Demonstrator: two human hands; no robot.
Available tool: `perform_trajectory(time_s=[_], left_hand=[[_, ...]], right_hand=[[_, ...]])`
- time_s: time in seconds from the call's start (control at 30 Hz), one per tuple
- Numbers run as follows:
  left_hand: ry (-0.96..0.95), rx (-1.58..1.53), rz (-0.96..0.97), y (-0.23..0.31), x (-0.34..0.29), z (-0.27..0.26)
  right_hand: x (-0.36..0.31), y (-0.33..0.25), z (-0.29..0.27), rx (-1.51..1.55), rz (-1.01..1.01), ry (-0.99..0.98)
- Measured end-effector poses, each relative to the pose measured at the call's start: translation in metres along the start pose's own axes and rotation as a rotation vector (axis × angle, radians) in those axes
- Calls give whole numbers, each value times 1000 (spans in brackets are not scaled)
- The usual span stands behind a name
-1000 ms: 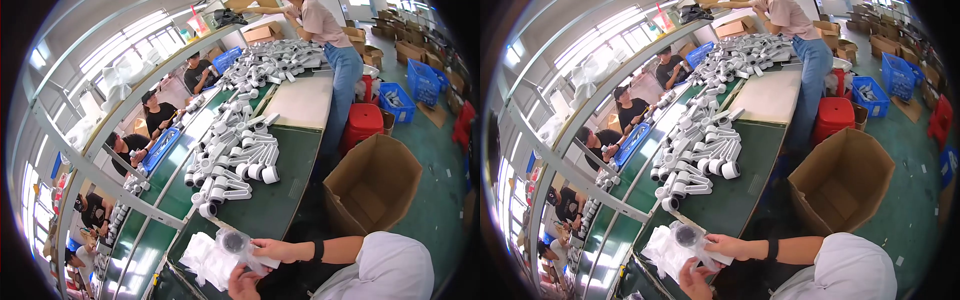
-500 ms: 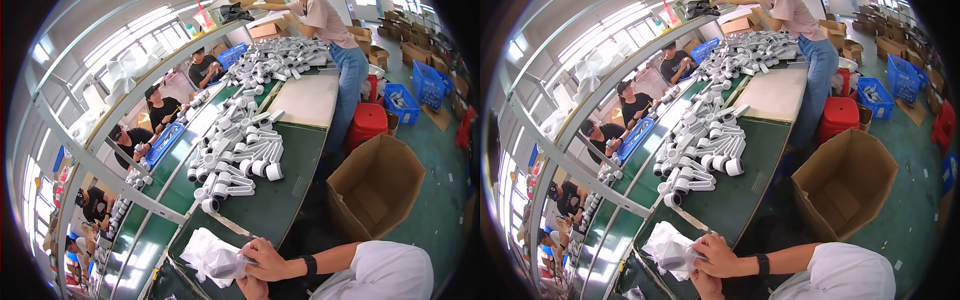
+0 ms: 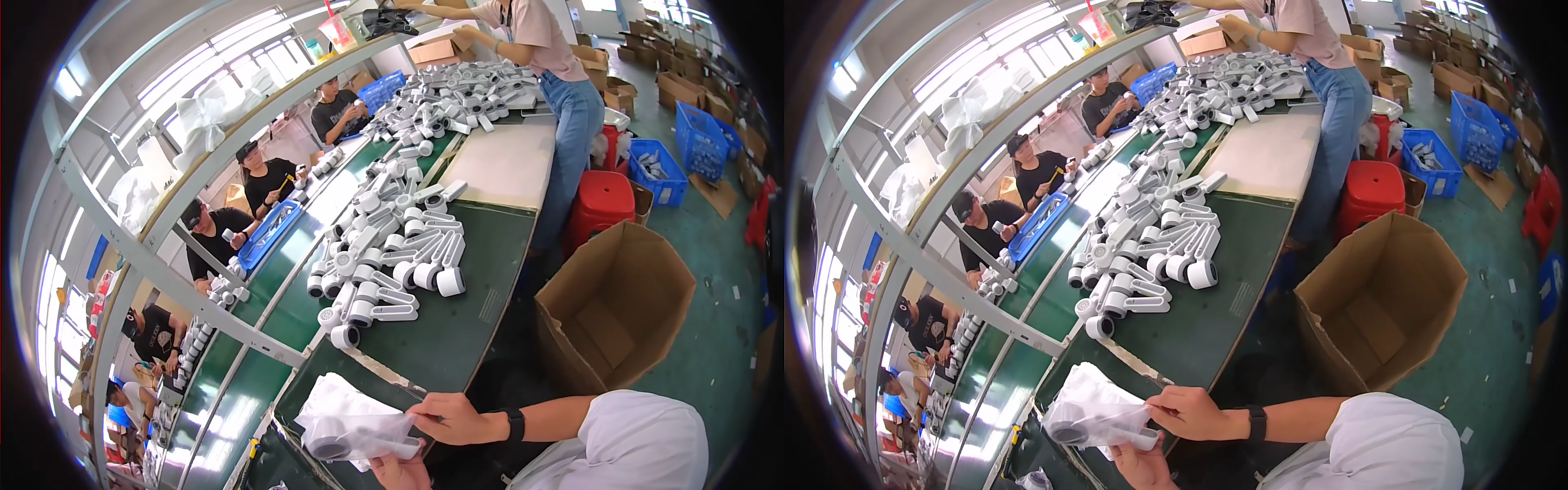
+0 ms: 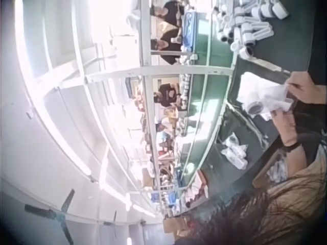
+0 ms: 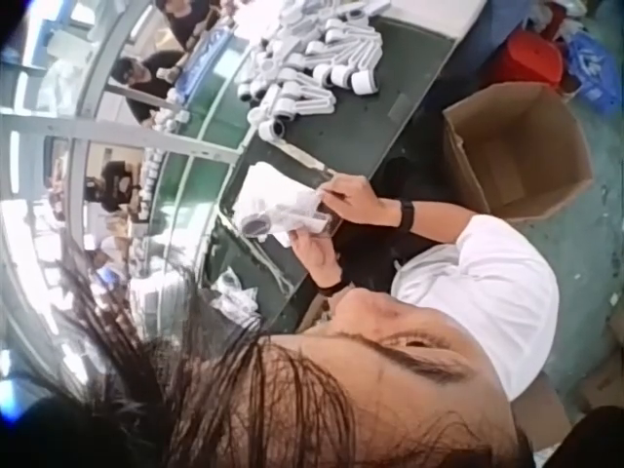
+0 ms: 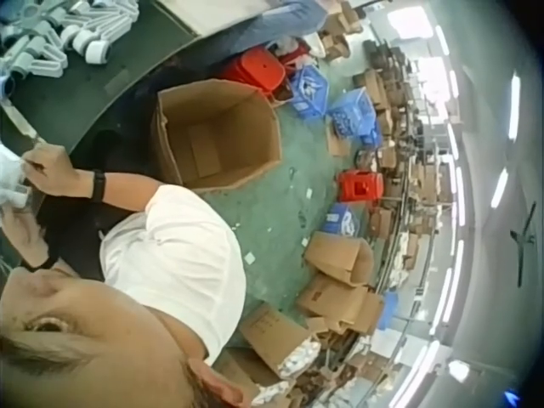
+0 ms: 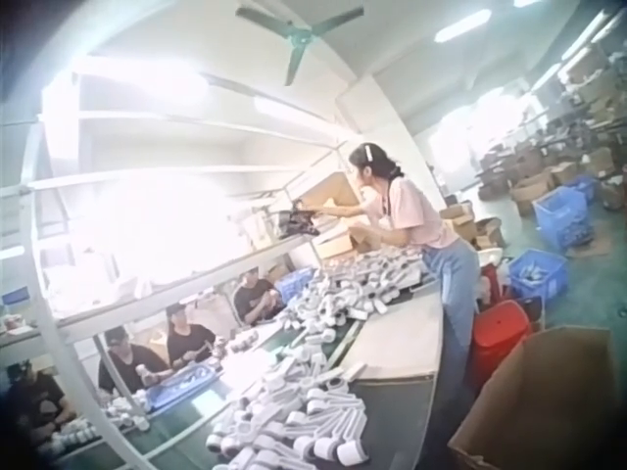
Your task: The person picks up a handheld fan, slides it into a plastic bag by hand, and places the bagged fan into a cardboard box. This process is repeated for several fans.
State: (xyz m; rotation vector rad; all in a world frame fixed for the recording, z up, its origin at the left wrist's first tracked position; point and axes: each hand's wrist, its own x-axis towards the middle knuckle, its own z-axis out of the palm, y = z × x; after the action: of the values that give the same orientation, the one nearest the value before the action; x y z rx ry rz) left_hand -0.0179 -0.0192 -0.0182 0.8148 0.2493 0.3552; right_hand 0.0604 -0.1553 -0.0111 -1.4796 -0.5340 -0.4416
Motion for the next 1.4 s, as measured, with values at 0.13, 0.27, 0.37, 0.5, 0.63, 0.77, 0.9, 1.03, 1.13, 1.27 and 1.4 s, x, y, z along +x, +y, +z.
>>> perform_trajectory(time_s=[0.13, 0.27, 0.37, 0.5, 0.63, 0.77, 0.9, 1.03, 1.13, 1.27, 1.4], left_hand=[[140, 75, 127, 21, -8, 5], [182, 411, 415, 50, -20, -31], [407, 894, 590, 74, -31, -62], [678, 1533, 810, 121, -71, -219], [445, 1216, 1092, 146, -97, -218], [810, 657, 645, 164, -118, -173], [936, 524, 709, 172, -116, -171], [1100, 515, 750, 188, -135, -204], [1254, 644, 756, 199, -139, -238], [1428, 847, 656, 214, -129, -274], [1547, 1402, 630, 211, -102, -302]], right_hand=[[-9, 8, -9, -23, -67, -33], [-1, 13, -16, 10, -22, -115], [10, 26, -22, -14, 79, -218], [22, 49, -13, -95, 223, -409], [26, 68, -2, -158, 336, -397], [27, 69, -4, -108, 358, -283], [25, 82, -14, 14, 472, -270], [18, 83, -6, 8, 464, -326], [16, 77, -5, -27, 421, -336], [17, 70, -6, -21, 416, -330], [17, 72, -6, -42, 381, -320]])
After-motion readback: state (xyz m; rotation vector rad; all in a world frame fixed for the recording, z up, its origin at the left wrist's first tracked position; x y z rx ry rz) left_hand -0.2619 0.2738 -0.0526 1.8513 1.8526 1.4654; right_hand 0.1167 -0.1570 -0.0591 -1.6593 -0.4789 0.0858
